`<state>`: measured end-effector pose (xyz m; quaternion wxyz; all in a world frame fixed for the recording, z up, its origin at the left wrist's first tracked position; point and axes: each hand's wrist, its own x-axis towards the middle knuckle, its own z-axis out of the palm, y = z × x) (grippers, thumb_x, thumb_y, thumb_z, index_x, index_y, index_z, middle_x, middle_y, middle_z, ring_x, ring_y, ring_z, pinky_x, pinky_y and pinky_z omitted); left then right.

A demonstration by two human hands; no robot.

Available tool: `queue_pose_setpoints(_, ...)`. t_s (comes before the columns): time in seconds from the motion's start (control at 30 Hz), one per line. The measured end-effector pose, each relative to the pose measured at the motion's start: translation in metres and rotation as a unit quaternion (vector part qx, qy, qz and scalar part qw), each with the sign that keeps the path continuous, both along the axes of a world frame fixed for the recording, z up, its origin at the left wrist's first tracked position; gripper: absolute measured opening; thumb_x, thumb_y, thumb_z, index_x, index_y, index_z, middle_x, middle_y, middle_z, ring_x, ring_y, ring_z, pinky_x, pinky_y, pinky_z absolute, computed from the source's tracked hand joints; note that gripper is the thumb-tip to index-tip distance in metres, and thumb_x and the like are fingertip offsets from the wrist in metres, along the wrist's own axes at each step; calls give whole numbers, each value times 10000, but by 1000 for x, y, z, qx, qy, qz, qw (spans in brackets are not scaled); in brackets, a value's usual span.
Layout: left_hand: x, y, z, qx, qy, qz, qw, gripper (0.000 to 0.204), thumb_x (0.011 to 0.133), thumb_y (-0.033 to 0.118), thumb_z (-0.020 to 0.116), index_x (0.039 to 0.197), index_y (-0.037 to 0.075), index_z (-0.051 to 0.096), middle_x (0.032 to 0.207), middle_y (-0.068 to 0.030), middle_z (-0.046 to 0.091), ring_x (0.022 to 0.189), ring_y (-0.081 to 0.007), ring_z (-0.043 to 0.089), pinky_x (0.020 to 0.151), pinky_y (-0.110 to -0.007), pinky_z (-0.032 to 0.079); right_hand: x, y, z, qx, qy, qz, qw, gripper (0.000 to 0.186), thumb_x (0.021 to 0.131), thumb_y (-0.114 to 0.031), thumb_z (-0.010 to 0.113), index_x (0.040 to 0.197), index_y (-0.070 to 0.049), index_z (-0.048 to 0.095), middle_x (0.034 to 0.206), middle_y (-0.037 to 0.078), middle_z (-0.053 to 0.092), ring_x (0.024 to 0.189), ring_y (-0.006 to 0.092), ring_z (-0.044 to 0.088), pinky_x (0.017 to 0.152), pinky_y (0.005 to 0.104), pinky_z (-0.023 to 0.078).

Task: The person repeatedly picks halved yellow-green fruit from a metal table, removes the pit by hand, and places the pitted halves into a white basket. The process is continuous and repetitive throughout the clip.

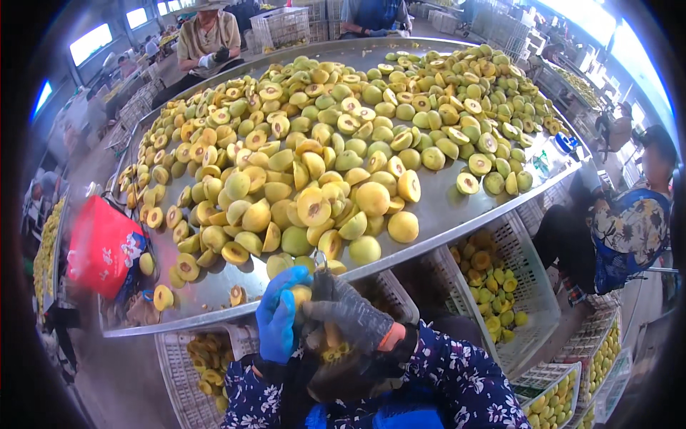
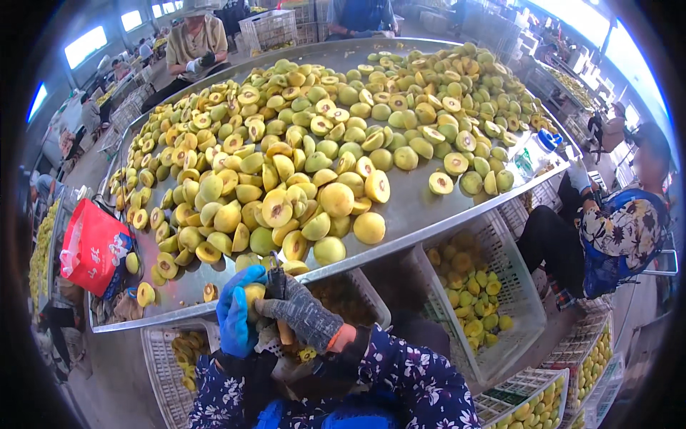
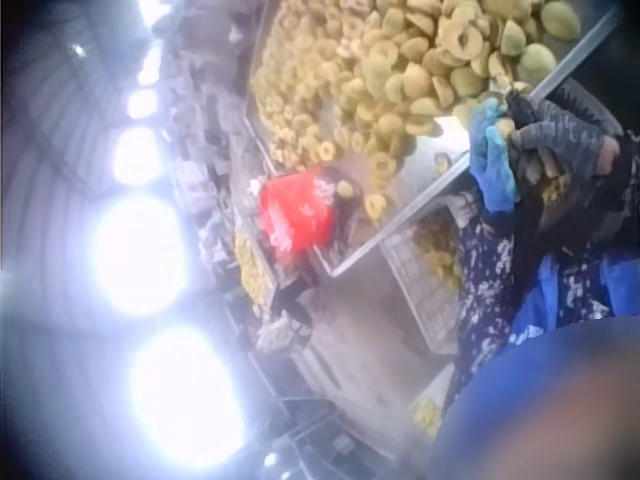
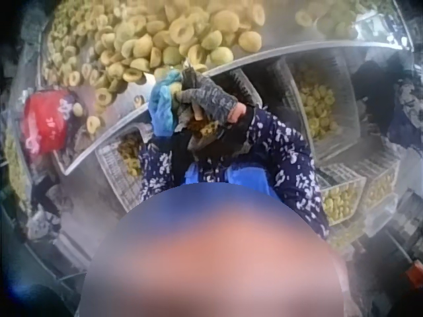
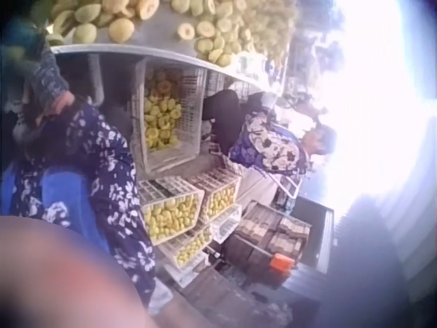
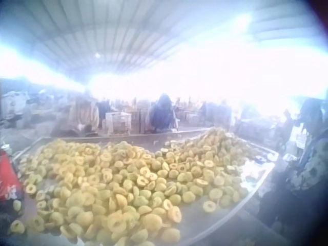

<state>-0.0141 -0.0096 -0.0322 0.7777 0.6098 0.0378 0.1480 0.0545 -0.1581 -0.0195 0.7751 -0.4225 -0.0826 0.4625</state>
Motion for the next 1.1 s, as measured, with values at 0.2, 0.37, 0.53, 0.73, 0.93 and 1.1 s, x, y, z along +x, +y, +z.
queue_pose_setpoints(0.2, -1, 6, 10, 98, -23, -63, 993, 620, 761, 85, 748, 1345, 49, 542, 1490, -135, 405, 1373, -243, 378, 1102, -361, 342, 3, 1, 4, -70, -72, -10, 995, 457, 872, -48, 650, 1298, -16, 490, 1174, 46, 584, 1093, 137, 542, 952, 273, 450)
queue_pose_setpoints(0.37, 0, 3, 5, -35, 57, 2, 998, 623, 814, 226, 759, 1328, -18, 506, 1258, -127, 600, 1186, -233, 559, 1064, -378, 408, 1, -4, 14, -43, -157, -8, 987, 482, 878, -39, 645, 1328, -21, 474, 1163, 19, 580, 1092, 119, 542, 954, 278, 462)
queue_pose_setpoints(0.53, 3, 38, -7, -354, 30, 19, 935, 522, 999, 453, 489, 1338, 57, 472, 1164, -162, 608, 956, -295, 675, 799, -374, 588, -13, -3, 1, -186, -543, -35, 818, 467, 855, -193, 743, 1218, 7, 529, 931, 182, 676, 823, 332, 680, 727, 442, 526)
queue_pose_setpoints(0.73, 0, 34, -5, -378, 40, -10, 925, 525, 1024, 430, 422, 1212, -44, 546, 1061, -196, 647, 954, -309, 654, 849, -397, 552, -20, 10, -1, -283, -480, 61, 828, 419, 877, -230, 703, 1210, -73, 503, 966, 240, 663, 935, 465, 620, 763, 513, 504)
queue_pose_setpoints(0.93, 1, 21, -1, -341, 88, 10, 936, 512, 1035, 387, 395, 1256, -51, 540, 1152, -196, 627, 1039, -295, 632, 920, -398, 529, -20, 19, -3, -271, -521, 22, 809, 308, 931, -249, 606, 1131, -36, 510, 941, 242, 627, 891, 429, 615, 735, 506, 491)
queue_pose_setpoints(1.1, 4, 10, -3, -281, 55, 61, 956, 565, 1031, 413, 388, 1354, -42, 476, 1269, -213, 595, 1168, -330, 585, 1050, -456, 446, -23, 20, -13, -313, -557, 32, 768, 346, 946, -263, 574, 1168, -5, 510, 998, 229, 617, 903, 405, 624, 750, 483, 504)
